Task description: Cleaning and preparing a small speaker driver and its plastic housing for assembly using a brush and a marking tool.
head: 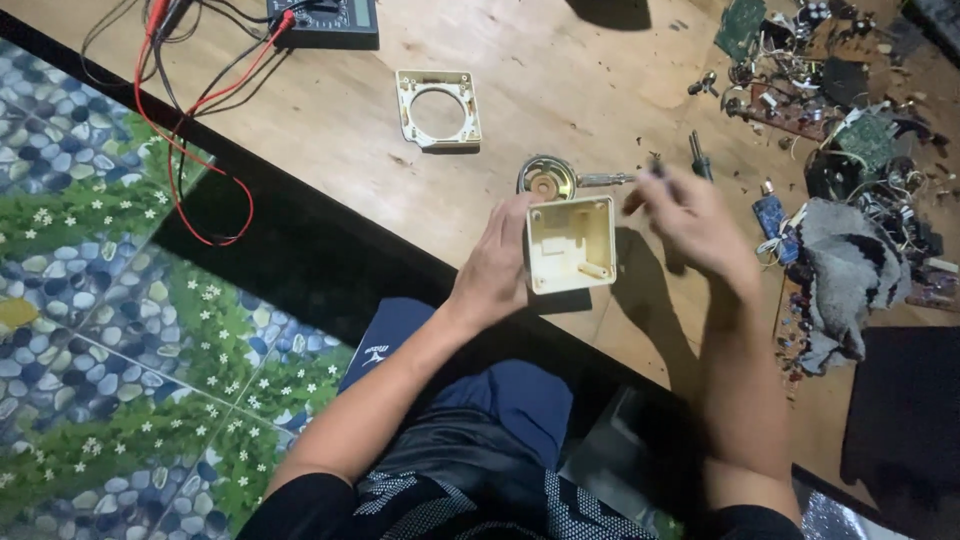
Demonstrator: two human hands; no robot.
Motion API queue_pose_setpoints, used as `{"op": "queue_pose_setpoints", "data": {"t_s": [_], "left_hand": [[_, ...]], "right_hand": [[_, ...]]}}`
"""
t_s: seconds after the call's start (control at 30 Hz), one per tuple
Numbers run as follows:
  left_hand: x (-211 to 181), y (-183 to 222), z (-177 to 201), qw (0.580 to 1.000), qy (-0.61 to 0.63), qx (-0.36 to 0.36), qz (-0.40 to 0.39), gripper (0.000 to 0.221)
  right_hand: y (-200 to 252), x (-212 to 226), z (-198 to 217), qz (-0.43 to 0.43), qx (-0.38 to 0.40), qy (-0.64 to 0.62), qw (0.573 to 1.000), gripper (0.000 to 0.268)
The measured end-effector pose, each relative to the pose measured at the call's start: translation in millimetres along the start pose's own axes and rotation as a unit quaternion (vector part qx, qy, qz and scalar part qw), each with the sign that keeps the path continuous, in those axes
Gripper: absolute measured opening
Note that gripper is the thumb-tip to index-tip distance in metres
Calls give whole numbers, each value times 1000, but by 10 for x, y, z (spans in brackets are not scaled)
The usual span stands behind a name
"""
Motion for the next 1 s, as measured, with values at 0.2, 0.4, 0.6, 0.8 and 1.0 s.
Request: {"op": "queue_pose_setpoints", "data": {"t_s": [0.2,0.4,0.6,0.8,1.0], "left_hand": [[124,41,-1,999,-28,-7,37,90],[-22,-6,50,998,-39,11,48,89],[55,-27,-1,996,-76,8,54,98],[284,39,-153,992,-106,16,59,104],[252,5,-122,992,-107,18,68,112]], "right_hand": [[486,561,738,226,-186,70,954,30],[853,929,539,284,-198,-11,938,17],[749,1221,-52,307,-97,109,941,4],[785,1162,163,326,-152,73,930,7],[766,1089,-119,325,-109,56,938,5]]}}
Point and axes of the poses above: each hand's wrist, its own y-axis away from the middle knuckle, its own z-axis out of the back of the hand, x = y × z, the point moved 10 cm from there along -y, towards the middle knuckle, and after that the axes turned 3 degrees about y, right-handed, at the moved point
